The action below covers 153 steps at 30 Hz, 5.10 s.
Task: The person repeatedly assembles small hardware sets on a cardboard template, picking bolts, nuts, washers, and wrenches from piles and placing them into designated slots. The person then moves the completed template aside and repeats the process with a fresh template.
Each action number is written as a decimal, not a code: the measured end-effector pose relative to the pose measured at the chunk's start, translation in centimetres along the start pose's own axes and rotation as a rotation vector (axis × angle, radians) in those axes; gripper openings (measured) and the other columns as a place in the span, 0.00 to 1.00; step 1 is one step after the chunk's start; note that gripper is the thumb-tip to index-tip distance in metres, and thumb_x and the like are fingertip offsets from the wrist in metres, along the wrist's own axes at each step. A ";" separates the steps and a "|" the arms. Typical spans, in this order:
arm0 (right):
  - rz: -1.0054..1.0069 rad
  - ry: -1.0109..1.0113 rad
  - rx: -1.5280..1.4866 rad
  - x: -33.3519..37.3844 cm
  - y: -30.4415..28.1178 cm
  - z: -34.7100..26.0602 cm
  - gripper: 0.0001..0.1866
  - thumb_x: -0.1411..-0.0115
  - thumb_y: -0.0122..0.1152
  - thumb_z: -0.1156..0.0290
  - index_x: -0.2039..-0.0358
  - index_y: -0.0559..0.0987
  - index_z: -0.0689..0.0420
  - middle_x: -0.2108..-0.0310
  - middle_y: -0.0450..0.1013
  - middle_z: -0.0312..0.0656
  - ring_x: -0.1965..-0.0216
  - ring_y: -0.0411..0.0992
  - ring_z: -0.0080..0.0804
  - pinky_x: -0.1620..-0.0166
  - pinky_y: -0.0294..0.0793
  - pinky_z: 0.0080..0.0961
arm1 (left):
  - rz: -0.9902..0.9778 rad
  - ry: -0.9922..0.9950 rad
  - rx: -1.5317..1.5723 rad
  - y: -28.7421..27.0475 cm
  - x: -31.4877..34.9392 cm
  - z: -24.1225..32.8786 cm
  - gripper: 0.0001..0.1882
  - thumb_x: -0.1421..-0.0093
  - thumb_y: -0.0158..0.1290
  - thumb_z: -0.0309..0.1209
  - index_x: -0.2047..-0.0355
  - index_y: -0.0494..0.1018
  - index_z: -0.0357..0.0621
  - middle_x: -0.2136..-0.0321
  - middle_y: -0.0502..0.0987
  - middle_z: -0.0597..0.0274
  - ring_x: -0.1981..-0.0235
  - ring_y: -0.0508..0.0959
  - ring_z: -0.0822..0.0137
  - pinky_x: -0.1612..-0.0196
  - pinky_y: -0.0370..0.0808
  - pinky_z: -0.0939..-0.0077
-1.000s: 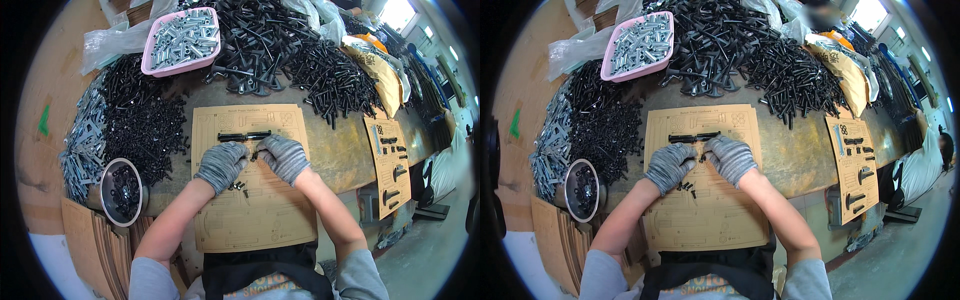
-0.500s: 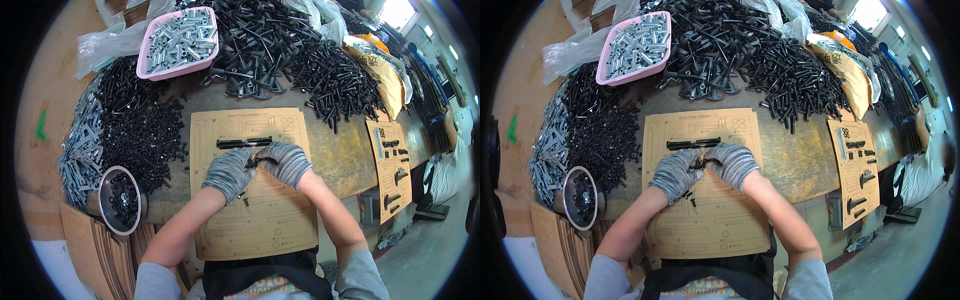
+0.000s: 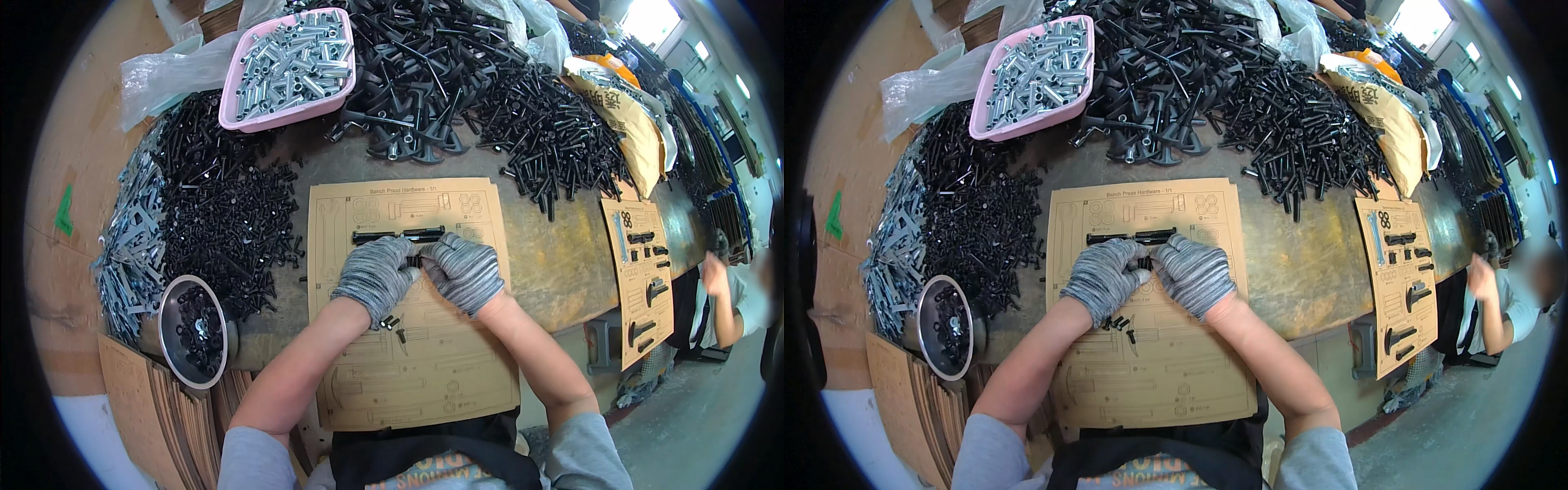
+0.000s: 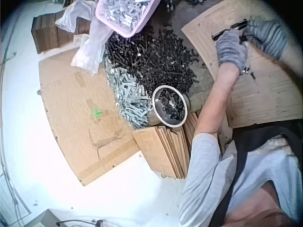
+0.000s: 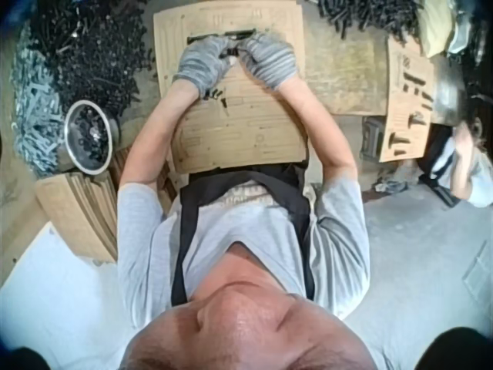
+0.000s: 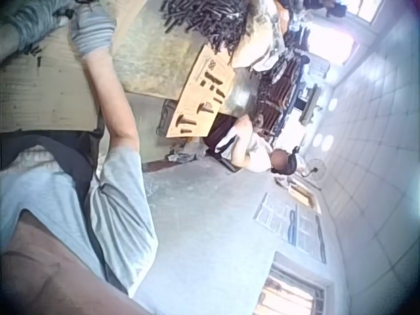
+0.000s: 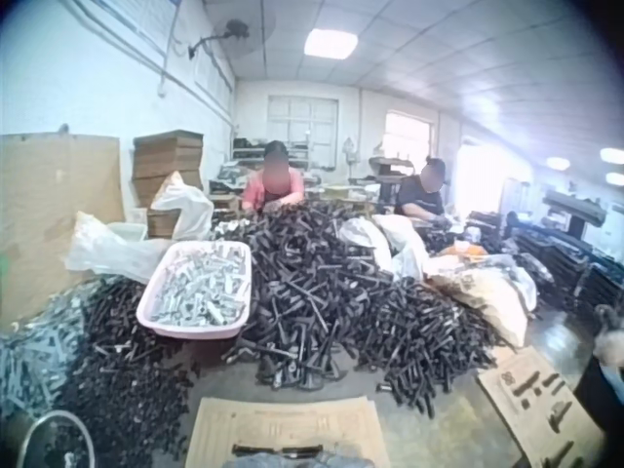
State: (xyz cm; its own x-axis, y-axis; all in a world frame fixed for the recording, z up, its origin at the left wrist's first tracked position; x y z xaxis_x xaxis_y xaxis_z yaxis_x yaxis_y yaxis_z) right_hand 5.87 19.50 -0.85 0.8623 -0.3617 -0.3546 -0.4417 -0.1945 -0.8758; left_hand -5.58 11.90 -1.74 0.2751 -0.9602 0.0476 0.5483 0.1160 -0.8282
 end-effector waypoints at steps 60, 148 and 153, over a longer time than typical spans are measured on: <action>-0.365 -0.083 0.226 -5.8 3.1 -7.3 0.09 0.46 0.57 0.70 0.63 0.76 0.54 0.66 0.73 0.42 0.68 0.75 0.43 0.67 0.74 0.36 | 0.224 -0.139 -0.106 -4.2 6.5 -5.3 0.14 0.47 0.57 0.41 0.67 0.78 0.45 0.68 0.77 0.56 0.66 0.77 0.56 0.59 0.73 0.64; 0.079 0.049 -0.516 -4.8 -8.4 -12.6 0.13 0.46 0.63 0.69 0.60 0.78 0.57 0.70 0.76 0.45 0.74 0.74 0.35 0.69 0.74 0.27 | 0.543 -0.038 0.698 -27.5 9.3 -9.9 0.11 0.50 0.62 0.25 0.66 0.74 0.41 0.74 0.76 0.66 0.71 0.75 0.74 0.67 0.75 0.78; 0.359 0.112 -0.890 -6.8 -8.4 -12.9 0.15 0.46 0.64 0.68 0.57 0.77 0.58 0.70 0.77 0.39 0.74 0.70 0.22 0.69 0.73 0.22 | 0.271 0.054 0.889 -16.8 8.8 0.9 0.10 0.48 0.60 0.25 0.65 0.74 0.39 0.72 0.77 0.64 0.69 0.76 0.75 0.65 0.77 0.79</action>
State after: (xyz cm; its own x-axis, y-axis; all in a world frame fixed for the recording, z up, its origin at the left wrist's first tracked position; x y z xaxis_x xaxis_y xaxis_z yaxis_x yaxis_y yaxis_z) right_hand 0.51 11.87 13.11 0.6307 -0.6105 -0.4791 -0.7403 -0.6584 -0.1357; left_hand -11.65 1.73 13.10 0.4577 -0.8796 -0.1294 0.8801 0.4689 -0.0744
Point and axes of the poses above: each hand's wrist, its own x-axis away from the middle knuckle, its own y-axis out of the palm, z = x × y, the point moved 5 cm from there along -x, towards the middle knuckle
